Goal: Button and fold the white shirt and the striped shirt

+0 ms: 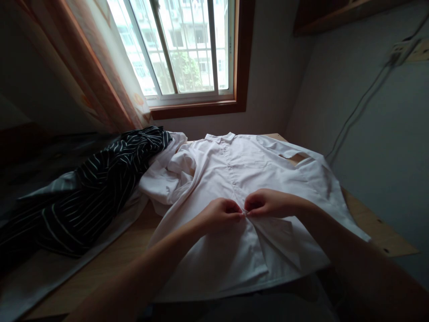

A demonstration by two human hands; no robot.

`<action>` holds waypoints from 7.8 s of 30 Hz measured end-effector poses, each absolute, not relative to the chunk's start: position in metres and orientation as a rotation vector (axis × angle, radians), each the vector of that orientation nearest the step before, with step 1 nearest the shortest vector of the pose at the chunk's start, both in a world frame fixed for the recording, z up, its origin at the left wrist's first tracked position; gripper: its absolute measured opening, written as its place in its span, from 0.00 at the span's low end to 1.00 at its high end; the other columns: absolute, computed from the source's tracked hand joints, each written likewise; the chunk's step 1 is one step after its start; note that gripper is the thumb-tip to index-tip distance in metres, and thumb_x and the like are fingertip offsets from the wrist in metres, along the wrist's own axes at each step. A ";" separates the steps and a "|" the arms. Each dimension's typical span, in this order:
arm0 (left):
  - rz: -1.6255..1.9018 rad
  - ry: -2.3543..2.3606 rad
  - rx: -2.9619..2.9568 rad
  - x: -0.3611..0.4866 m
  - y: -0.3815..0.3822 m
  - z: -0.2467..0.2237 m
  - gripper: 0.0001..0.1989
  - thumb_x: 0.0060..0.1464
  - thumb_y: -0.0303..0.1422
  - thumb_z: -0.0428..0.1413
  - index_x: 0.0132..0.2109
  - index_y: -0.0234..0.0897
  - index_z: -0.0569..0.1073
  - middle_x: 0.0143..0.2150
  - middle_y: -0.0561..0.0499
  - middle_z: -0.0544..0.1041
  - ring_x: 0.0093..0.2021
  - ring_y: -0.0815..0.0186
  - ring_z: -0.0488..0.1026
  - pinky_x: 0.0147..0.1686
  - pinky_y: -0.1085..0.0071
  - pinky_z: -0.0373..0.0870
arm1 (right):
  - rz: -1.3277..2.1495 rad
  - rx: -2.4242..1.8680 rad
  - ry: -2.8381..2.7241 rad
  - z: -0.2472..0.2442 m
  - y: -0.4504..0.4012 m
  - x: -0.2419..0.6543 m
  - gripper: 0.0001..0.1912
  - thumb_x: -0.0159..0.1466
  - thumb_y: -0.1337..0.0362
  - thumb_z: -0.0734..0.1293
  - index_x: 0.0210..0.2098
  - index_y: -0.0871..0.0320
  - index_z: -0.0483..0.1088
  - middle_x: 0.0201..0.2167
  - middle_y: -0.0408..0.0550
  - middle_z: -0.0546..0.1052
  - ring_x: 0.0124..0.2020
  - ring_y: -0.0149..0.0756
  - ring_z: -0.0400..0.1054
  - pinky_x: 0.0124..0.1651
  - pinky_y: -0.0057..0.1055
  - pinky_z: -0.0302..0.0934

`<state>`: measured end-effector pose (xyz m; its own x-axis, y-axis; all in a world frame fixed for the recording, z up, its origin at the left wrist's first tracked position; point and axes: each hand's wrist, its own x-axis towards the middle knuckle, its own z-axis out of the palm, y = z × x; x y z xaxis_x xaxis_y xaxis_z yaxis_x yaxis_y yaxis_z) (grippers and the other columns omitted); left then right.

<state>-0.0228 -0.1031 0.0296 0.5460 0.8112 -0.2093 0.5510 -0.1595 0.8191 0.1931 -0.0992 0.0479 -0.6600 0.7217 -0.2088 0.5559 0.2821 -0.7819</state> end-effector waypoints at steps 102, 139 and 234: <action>0.329 1.125 1.960 -0.025 -0.106 0.038 0.14 0.51 0.40 0.54 0.29 0.33 0.75 0.24 0.54 0.70 0.26 0.69 0.64 0.26 0.73 0.55 | 0.929 -1.115 -2.420 0.036 -0.105 0.175 0.14 0.63 0.63 0.63 0.22 0.59 0.65 0.19 0.40 0.69 0.23 0.27 0.59 0.27 0.25 0.49; -0.225 0.573 2.701 -0.048 -0.152 0.053 0.42 0.55 0.44 0.59 0.72 0.37 0.52 0.74 0.36 0.44 0.73 0.43 0.39 0.67 0.49 0.51 | 0.313 -1.893 -2.349 0.011 -0.067 0.215 0.33 0.68 0.47 0.58 0.67 0.56 0.60 0.70 0.58 0.56 0.69 0.52 0.50 0.67 0.48 0.45; 0.088 1.534 2.722 -0.038 -0.157 0.008 0.31 0.67 0.48 0.39 0.69 0.38 0.58 0.71 0.40 0.55 0.72 0.50 0.48 0.68 0.42 0.45 | 0.172 -1.655 -2.366 -0.008 -0.115 0.195 0.23 0.71 0.53 0.56 0.64 0.44 0.63 0.70 0.51 0.57 0.71 0.52 0.46 0.67 0.63 0.37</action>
